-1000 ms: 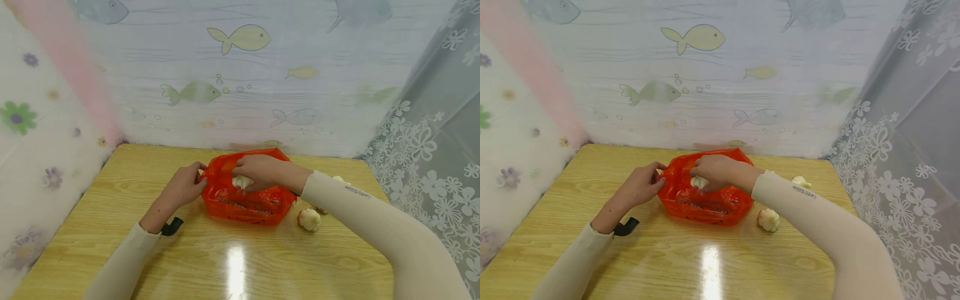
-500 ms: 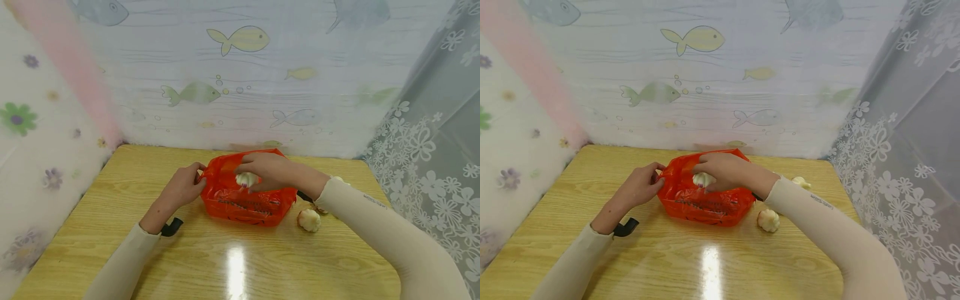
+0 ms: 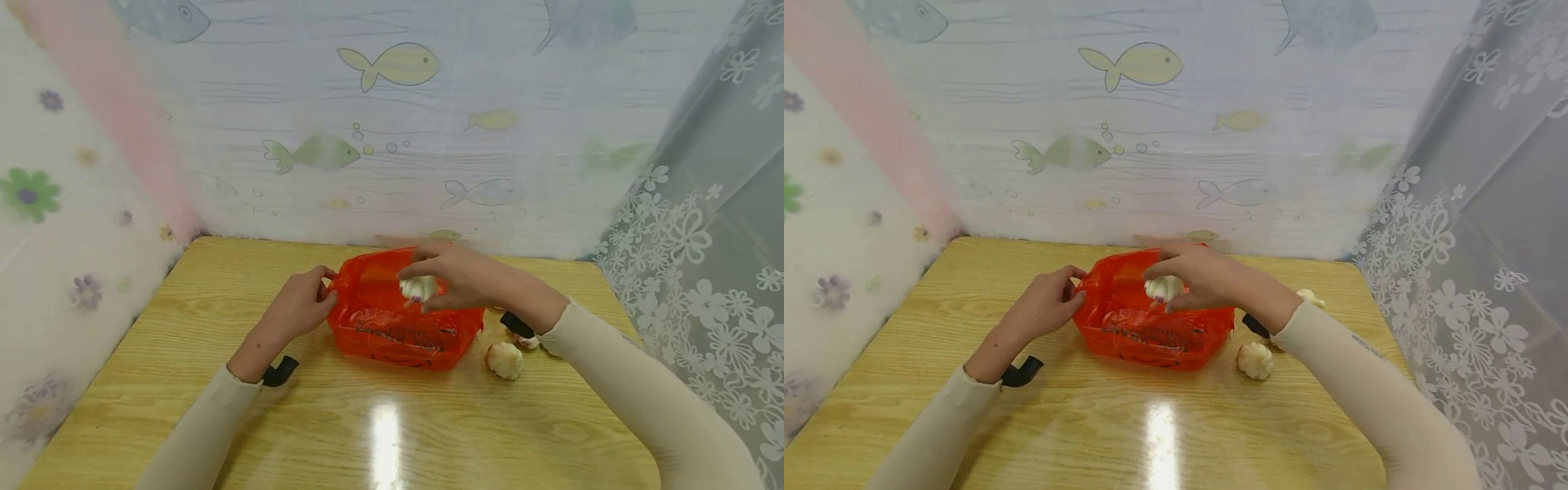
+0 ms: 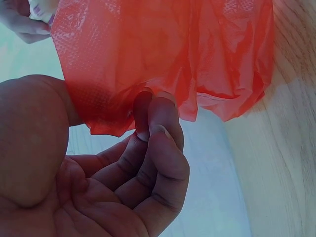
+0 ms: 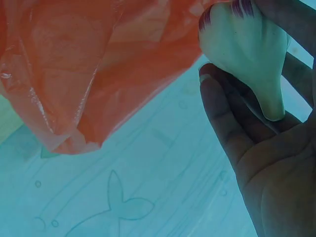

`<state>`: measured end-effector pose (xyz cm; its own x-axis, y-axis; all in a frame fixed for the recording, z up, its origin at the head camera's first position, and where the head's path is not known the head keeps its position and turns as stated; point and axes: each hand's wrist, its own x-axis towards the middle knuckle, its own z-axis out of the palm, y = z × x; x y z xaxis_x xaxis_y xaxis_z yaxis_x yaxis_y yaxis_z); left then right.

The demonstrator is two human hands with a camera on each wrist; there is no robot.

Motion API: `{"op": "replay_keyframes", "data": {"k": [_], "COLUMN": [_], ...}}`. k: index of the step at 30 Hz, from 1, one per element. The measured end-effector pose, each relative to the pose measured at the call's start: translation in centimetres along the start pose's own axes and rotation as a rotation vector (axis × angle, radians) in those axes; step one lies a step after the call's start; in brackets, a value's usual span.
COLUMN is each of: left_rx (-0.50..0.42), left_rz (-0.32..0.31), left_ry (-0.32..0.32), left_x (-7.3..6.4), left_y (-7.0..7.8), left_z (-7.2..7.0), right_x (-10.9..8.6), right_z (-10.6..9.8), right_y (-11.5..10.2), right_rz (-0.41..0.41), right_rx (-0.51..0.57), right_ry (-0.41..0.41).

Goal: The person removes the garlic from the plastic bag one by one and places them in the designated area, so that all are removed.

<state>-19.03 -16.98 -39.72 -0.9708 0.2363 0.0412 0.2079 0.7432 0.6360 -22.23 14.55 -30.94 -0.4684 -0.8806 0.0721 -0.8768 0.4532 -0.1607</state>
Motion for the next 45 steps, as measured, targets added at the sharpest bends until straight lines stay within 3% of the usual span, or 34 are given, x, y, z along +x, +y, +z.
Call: {"op": "replay_keyframes", "data": {"k": [9,24,45], "left_rx": [0.005,0.012,0.008], "left_rz": [-0.011,-0.020,-0.005], "left_ry": [-0.003,-0.006,-0.010], "left_x": [-0.1,-0.1,0.1], "left_y": [-0.1,-0.1,0.0], "left_z": [0.0,-0.1,0.2], "right_x": [-2.2,-6.3,-12.8], "right_z": [-0.5,-0.4,2.6], "right_y": [0.1,0.7,0.5], "right_rz": [0.035,-0.014,0.226], "right_rx": [0.082,0.109,0.153], "right_ry": [0.077,0.225,0.373]}}
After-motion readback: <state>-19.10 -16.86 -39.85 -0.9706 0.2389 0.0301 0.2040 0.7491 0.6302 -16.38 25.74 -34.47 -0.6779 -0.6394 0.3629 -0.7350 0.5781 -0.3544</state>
